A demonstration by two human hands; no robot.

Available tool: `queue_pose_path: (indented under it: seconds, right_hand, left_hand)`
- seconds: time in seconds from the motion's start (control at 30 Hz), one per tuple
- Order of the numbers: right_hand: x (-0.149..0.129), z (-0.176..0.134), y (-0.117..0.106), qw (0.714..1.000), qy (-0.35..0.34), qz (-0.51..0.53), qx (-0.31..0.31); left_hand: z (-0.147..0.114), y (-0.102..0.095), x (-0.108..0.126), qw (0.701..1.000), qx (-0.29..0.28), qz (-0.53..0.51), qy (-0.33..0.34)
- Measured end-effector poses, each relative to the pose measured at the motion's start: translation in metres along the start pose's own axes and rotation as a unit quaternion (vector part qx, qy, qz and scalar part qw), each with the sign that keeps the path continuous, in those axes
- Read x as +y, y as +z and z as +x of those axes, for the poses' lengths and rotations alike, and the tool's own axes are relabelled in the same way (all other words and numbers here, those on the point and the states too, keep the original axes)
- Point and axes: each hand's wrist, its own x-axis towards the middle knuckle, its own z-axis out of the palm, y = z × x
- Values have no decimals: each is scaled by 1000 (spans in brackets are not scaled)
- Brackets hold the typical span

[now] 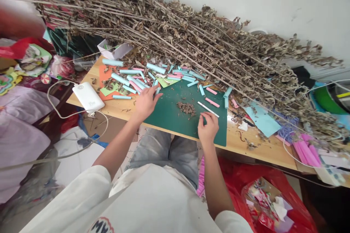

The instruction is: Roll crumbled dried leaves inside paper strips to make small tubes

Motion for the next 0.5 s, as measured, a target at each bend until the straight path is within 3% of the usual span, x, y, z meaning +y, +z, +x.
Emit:
queue_pose_path:
  seconds: [0.07, 0.17, 0.27, 0.4, 0.5]
  right_hand:
    - [10, 3, 3, 1000, 1, 9, -11]
    - [18, 9, 10, 1000, 18, 23, -5]
    - [18, 17, 17, 999, 18, 27, -4]
    - [8, 29, 23, 997, -37, 40, -47]
    - [2, 37, 26, 993, -64, 57, -77]
  left_hand:
    - [7, -10, -15, 996, 4, 89, 16]
    - [17, -19, -31, 989, -4, 137, 56]
    - [27, -25, -40, 990, -9, 112, 90]
    - [39, -36, -47, 997, -6, 54, 57]
    - [44, -42, -50, 994, -3, 90, 56]
